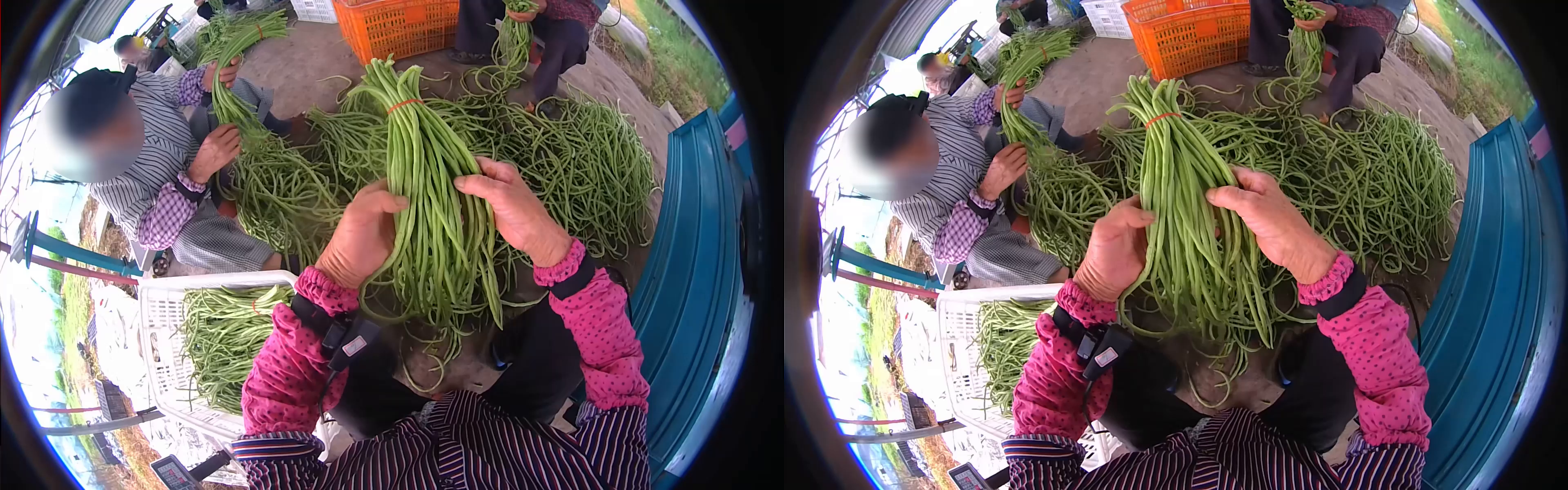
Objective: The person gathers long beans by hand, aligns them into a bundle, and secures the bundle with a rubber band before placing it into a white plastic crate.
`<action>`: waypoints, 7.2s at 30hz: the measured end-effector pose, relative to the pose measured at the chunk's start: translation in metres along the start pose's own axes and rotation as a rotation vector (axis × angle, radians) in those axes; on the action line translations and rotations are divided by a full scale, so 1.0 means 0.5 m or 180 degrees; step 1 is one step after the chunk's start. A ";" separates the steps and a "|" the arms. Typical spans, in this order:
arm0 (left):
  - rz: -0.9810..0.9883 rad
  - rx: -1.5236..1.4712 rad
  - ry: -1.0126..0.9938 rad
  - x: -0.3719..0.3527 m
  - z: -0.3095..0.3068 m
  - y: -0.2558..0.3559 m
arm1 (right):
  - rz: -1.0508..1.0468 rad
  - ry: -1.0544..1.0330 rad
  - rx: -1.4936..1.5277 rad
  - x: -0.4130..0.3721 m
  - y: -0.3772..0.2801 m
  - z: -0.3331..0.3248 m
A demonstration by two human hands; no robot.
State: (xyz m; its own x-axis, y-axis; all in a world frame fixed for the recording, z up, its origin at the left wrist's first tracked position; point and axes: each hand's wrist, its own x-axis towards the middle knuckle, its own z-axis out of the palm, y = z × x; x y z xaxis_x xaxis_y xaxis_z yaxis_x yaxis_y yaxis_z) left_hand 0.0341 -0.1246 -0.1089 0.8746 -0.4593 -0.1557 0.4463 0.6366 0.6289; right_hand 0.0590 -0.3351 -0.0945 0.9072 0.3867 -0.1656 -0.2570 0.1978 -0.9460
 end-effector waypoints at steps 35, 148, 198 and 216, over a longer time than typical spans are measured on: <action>0.1009 0.2181 0.0458 -0.018 0.064 -0.015 | -0.0442 -0.1333 0.1978 -0.013 -0.054 -0.022; 0.2177 0.4264 0.0491 0.021 0.027 -0.072 | -0.0866 -0.0068 0.0347 -0.045 -0.038 -0.019; 0.0688 0.2834 -0.0596 0.004 0.068 -0.067 | -0.0711 -0.0529 -0.0025 -0.046 -0.047 0.014; 0.2494 0.4366 0.0799 0.004 0.056 -0.069 | -0.0985 0.0014 0.0414 -0.047 -0.062 -0.002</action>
State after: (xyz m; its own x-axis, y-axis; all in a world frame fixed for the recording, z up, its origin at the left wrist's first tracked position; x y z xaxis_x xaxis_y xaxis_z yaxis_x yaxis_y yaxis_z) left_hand 0.0152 -0.1651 -0.1096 0.8647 -0.1048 0.4913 -0.4862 -0.4209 0.7659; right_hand 0.0459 -0.3511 -0.0614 0.9502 0.2866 0.1223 -0.0093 0.4185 -0.9082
